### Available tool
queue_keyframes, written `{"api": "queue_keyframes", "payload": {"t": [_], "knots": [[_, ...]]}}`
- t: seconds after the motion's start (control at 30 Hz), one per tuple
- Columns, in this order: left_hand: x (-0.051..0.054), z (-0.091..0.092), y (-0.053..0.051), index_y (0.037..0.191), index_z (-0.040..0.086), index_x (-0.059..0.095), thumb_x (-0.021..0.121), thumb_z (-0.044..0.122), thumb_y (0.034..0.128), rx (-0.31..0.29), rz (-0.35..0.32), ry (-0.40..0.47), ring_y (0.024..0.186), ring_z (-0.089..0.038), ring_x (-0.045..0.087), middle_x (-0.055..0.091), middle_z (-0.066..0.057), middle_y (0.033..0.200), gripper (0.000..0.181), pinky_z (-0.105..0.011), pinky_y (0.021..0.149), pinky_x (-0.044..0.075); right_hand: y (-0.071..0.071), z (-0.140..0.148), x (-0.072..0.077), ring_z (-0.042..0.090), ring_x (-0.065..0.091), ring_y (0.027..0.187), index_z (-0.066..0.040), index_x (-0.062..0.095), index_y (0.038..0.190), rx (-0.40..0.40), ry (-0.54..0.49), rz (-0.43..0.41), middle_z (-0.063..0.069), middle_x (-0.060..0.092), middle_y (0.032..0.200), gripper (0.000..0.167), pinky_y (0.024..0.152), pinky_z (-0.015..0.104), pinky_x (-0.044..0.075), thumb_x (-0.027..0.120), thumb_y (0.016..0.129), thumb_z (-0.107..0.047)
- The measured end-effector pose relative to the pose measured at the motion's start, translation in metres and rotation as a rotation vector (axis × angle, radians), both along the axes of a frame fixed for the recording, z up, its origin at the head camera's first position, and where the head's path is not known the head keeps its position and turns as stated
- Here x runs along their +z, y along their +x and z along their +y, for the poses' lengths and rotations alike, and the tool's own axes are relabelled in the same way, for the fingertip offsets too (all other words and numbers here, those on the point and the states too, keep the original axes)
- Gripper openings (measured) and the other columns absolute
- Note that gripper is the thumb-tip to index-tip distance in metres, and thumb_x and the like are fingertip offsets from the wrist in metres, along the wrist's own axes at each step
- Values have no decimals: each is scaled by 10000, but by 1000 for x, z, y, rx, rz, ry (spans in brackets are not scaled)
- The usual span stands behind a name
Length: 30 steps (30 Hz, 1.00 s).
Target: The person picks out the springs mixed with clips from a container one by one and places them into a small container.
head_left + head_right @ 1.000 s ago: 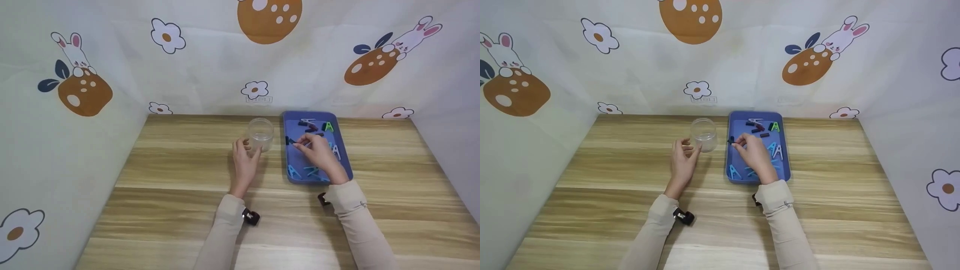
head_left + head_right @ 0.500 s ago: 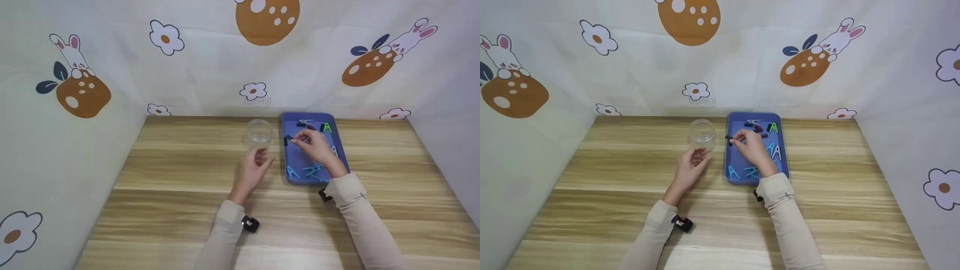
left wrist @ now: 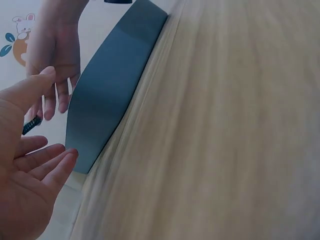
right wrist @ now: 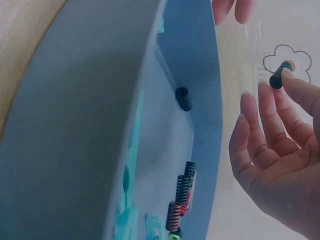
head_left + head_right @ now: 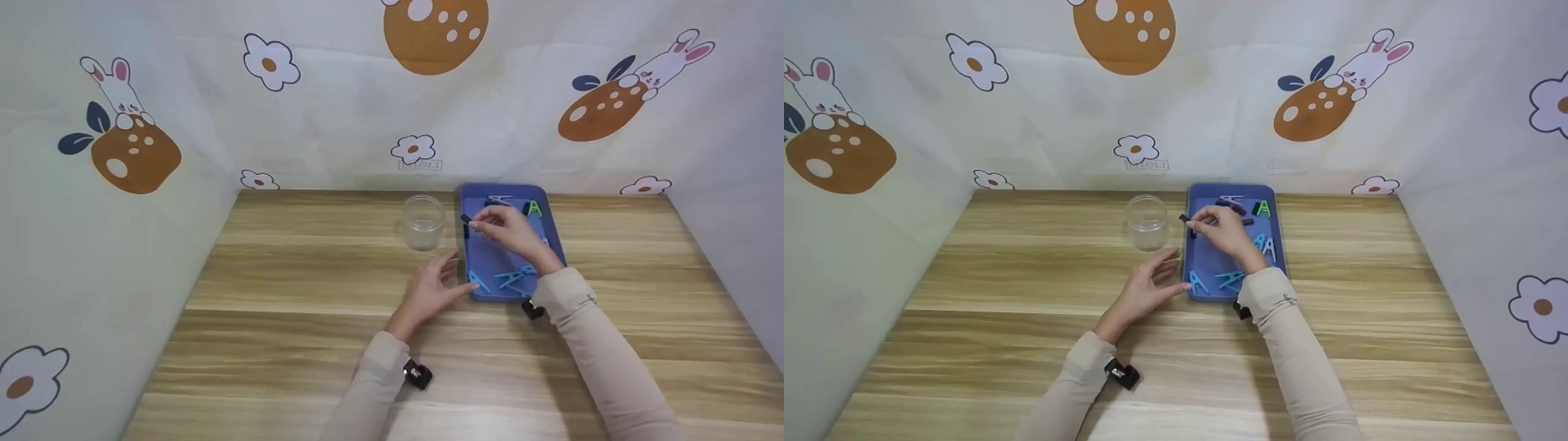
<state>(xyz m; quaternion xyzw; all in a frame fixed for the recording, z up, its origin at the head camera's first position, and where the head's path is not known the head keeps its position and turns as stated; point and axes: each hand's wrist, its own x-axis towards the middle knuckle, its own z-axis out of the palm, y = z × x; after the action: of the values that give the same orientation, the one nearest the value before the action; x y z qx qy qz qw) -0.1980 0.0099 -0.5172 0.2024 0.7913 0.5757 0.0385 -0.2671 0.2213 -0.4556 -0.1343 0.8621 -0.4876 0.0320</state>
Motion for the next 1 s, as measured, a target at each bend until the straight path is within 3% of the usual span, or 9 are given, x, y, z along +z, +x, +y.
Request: {"api": "queue_keyframes", "payload": {"t": [0.2, 0.4, 0.73, 1.0], "knots": [[0, 5, 0, 1592, -21, 411, 903, 164, 857, -65, -34, 5, 1432, -330, 544, 516, -225, 1567, 903, -331, 1177, 483, -10, -2, -2, 231, 712, 833, 84, 707, 1154, 21, -76, -76, 215, 726, 1046, 276, 774, 324, 642, 677, 1046, -168], [-2, 8, -1, 1593, -64, 376, 882, 93, 866, -124, -45, 38, 1478, -359, 478, 463, -269, 1591, 900, -349, 1203, 452, -19, -7, -1, 186, 669, 829, 64, 697, 1187, 43, -103, -145, 138, 705, 1038, 303, 774, 297, 608, 673, 1053, -207], [-4, 8, -3, 1582, -85, 381, 846, 87, 902, -133, -70, 37, 1479, -383, 468, 441, -264, 1614, 842, -363, 1208, 451, -32, -18, -1, 137, 620, 765, 36, 701, 1201, 98, -151, -226, -68, 696, 899, 279, 753, 307, 596, 684, 1045, -194], [-3, 6, -1, 1597, -60, 368, 841, 115, 914, -135, -112, 36, 1494, -358, 453, 407, -252, 1637, 849, -356, 1218, 433, -38, -24, 0, 157, 609, 788, 10, 702, 1184, 128, -194, -265, -11, 675, 875, 245, 716, 272, 552, 689, 1041, -188]]}}
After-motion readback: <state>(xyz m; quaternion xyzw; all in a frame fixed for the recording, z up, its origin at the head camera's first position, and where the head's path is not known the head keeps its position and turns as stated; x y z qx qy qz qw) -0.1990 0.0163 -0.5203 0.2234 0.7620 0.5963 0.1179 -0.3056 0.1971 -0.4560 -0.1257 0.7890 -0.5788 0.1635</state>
